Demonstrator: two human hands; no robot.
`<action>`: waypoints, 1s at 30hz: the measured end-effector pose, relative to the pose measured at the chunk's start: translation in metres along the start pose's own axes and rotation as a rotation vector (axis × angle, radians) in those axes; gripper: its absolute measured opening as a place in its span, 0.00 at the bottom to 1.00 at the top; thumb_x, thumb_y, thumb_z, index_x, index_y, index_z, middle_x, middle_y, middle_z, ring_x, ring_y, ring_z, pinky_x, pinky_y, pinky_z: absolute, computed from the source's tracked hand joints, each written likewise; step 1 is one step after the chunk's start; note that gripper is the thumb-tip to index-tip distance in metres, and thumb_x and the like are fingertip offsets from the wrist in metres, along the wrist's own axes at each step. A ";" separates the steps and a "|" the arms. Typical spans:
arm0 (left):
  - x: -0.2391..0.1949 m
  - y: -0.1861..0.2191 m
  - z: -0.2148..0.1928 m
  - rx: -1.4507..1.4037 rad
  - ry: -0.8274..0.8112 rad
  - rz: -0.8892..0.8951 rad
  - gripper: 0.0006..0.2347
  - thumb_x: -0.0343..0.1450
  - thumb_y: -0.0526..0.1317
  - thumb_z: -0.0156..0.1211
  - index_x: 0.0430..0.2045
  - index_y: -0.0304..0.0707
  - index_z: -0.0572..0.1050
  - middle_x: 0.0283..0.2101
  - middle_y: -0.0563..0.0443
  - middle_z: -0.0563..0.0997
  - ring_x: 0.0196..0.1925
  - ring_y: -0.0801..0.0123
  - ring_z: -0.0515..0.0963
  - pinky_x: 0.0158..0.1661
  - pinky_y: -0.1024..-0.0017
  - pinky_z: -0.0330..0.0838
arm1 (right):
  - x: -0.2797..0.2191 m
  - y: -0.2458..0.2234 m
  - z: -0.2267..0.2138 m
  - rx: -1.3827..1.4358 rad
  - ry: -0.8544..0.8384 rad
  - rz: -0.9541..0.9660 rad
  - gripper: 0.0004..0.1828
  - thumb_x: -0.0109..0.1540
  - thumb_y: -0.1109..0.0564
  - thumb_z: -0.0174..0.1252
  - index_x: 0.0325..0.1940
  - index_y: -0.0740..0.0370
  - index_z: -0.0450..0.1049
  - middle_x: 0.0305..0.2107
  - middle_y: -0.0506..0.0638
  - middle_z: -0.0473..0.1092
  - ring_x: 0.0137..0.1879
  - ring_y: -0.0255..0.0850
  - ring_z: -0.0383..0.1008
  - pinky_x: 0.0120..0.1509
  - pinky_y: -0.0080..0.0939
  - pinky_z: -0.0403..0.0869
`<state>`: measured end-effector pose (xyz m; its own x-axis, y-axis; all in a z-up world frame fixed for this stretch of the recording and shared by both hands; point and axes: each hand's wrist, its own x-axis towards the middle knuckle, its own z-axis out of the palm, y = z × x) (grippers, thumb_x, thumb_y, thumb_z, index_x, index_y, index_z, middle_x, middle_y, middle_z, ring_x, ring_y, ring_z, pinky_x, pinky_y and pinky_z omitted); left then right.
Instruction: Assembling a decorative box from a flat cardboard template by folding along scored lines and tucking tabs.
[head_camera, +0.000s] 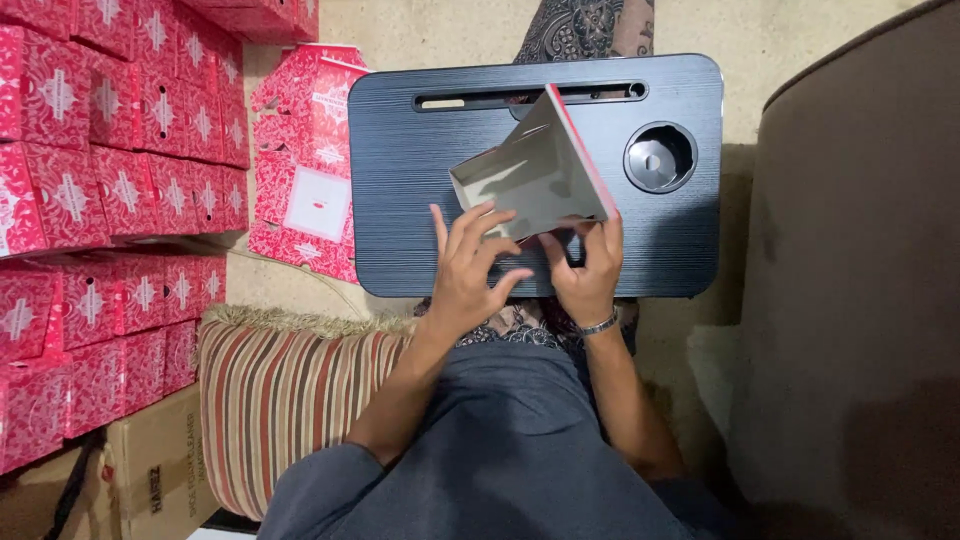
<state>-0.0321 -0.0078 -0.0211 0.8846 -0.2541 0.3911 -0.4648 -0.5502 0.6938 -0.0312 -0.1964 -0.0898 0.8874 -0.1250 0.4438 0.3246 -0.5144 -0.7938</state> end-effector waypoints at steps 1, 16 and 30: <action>-0.004 -0.003 0.006 0.003 0.000 -0.002 0.12 0.67 0.46 0.72 0.36 0.44 0.76 0.58 0.49 0.76 0.67 0.48 0.68 0.67 0.25 0.29 | 0.004 -0.008 0.000 0.003 -0.001 0.000 0.12 0.60 0.55 0.71 0.43 0.60 0.77 0.52 0.55 0.67 0.55 0.52 0.74 0.58 0.50 0.73; -0.011 -0.017 0.036 -0.075 0.453 -0.027 0.12 0.65 0.34 0.73 0.25 0.41 0.70 0.48 0.49 0.77 0.56 0.48 0.76 0.67 0.30 0.45 | 0.018 -0.033 -0.007 0.006 0.024 -0.034 0.11 0.60 0.58 0.71 0.40 0.63 0.75 0.42 0.56 0.68 0.48 0.57 0.74 0.53 0.50 0.73; -0.023 -0.029 0.049 -0.017 0.671 0.032 0.12 0.65 0.33 0.72 0.26 0.42 0.69 0.41 0.50 0.75 0.53 0.48 0.75 0.65 0.27 0.50 | 0.018 -0.034 -0.009 0.039 0.014 -0.053 0.11 0.61 0.60 0.69 0.35 0.64 0.73 0.39 0.56 0.70 0.45 0.56 0.76 0.51 0.50 0.74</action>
<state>-0.0373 -0.0243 -0.0799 0.6572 0.2820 0.6990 -0.4958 -0.5369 0.6826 -0.0294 -0.1883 -0.0514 0.8638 -0.1106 0.4916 0.3841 -0.4871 -0.7844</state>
